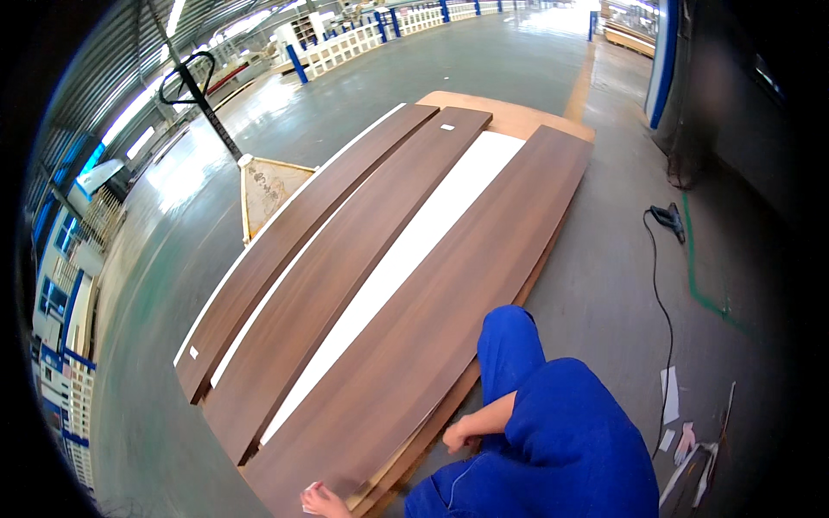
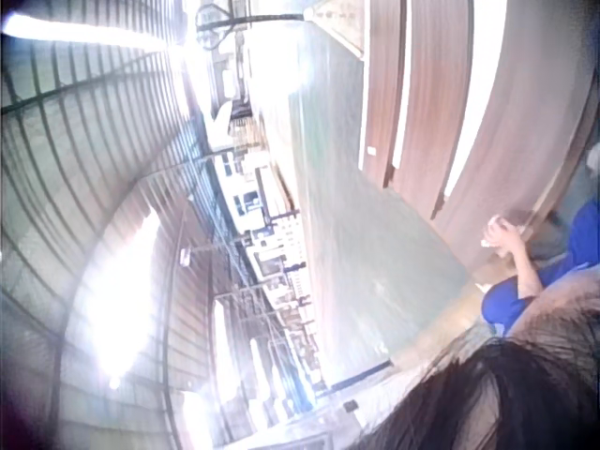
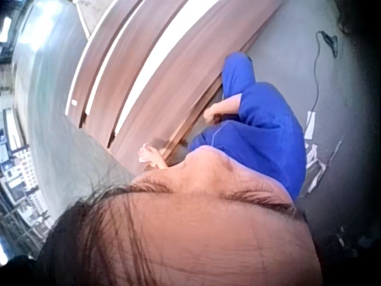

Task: The person sits on the factory floor and applies white tape strips to the edges of curved wooden panels. They use a small cutting tool to trim the tape and smooth it down, then lift and reposition the panels to continue taping other edges.

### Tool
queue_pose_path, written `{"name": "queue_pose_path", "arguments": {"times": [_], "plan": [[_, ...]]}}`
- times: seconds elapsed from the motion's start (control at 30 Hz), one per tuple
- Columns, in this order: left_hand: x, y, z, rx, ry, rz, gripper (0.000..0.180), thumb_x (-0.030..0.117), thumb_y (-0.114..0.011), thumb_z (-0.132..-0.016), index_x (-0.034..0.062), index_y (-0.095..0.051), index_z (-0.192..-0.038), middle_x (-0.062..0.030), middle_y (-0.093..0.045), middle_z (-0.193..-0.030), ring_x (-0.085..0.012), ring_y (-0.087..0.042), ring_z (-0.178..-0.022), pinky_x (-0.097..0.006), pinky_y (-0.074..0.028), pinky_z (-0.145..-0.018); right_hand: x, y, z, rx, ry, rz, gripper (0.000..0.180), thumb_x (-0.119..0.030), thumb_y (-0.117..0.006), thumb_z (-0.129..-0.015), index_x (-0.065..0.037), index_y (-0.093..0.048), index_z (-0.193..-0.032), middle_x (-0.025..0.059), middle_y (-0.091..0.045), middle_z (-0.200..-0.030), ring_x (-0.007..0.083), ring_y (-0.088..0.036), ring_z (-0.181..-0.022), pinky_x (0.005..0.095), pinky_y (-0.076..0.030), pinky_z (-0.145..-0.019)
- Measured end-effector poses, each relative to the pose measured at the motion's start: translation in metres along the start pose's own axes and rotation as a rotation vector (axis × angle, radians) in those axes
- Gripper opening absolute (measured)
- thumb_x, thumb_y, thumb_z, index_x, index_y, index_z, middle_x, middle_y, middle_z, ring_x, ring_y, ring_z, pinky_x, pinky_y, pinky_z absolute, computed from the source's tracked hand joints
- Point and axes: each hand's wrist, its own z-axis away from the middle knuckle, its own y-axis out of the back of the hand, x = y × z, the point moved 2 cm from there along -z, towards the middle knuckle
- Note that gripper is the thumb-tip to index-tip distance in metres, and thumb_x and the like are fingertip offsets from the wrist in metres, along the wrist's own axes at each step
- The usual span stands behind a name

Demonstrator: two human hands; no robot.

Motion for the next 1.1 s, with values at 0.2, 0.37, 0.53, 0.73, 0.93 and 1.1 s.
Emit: {"name": "queue_pose_path", "arguments": {"times": [0.2, 0.37, 0.53, 0.73, 0.93, 1.1], "plan": [[-0.108, 0.018, -0.020, 0.393, 1.124, 1.267, 0.036, 0.016, -0.055, -0.092, 0.0025, -0.051, -0.125, -0.0120, -0.055, -0.122, -0.0227, -0.053, -0.110, -0.037, -0.045, -0.092, 0.031, 0.062, 0.053, 0.197, -0.122, 0.030, 0.041, -0.035, -0.051, -0.084, -0.002, -0.069, -0.099, 0.0211, -0.066, -0.100, 0.0360, -0.064, -0.095, 0.0453, -0.049, -0.084], [-0.197, 0.157, -0.071, 0.671, 0.881, 1.410, 0.034, 0.021, -0.056, -0.094, 0.0038, -0.049, -0.123, -0.0057, -0.056, -0.103, -0.0156, -0.054, -0.094, -0.033, -0.045, -0.084, 0.018, 0.052, 0.065, 0.307, -0.024, -0.029, 0.038, -0.035, -0.052, -0.087, -0.001, -0.067, -0.095, 0.0229, -0.065, -0.100, 0.0376, -0.061, -0.098, 0.0455, -0.047, -0.088], [-0.155, 0.275, -0.074, 0.371, 0.492, 1.613, 0.027, 0.026, -0.047, -0.098, 0.0038, -0.053, -0.113, -0.0063, -0.057, -0.097, -0.0167, -0.057, -0.088, -0.033, -0.047, -0.081, -0.018, 0.046, 0.067, 0.367, 0.157, 0.005, 0.037, -0.035, -0.053, -0.087, -0.001, -0.068, -0.087, 0.0218, -0.066, -0.091, 0.0385, -0.063, -0.090, 0.0453, -0.049, -0.082], [-0.120, 0.228, -0.064, 0.098, 0.554, 1.924, 0.033, 0.033, -0.042, -0.099, 0.0048, -0.054, -0.113, -0.0094, -0.060, -0.098, -0.0209, -0.060, -0.090, -0.039, -0.049, -0.088, -0.053, 0.032, 0.079, 0.378, 0.285, 0.068, 0.034, -0.032, -0.054, -0.088, -0.002, -0.068, -0.090, 0.0219, -0.066, -0.089, 0.0384, -0.063, -0.087, 0.0450, -0.050, -0.079], [-0.036, 0.206, -0.048, -0.117, 0.619, 2.263, 0.037, 0.039, -0.042, -0.098, 0.0059, -0.050, -0.112, -0.0121, -0.060, -0.105, -0.0252, -0.060, -0.097, -0.044, -0.049, -0.090, -0.125, 0.054, 0.104, 0.447, 0.386, -0.333, 0.035, -0.029, -0.045, -0.095, 0.000, -0.063, -0.104, 0.0164, -0.068, -0.089, 0.0290, -0.066, -0.087, 0.0389, -0.052, -0.079], [0.021, 0.190, -0.003, -0.623, 0.462, 2.176, 0.024, 0.022, -0.056, -0.094, 0.0055, -0.051, -0.110, -0.0073, -0.060, -0.104, -0.0174, -0.059, -0.099, -0.032, -0.049, -0.086, -0.195, 0.080, 0.114, -0.018, 0.526, -1.544, 0.056, -0.047, -0.029, -0.100, -0.001, -0.041, -0.130, 0.0153, -0.060, -0.113, 0.0266, -0.063, -0.093, 0.0382, -0.051, -0.083]]}}
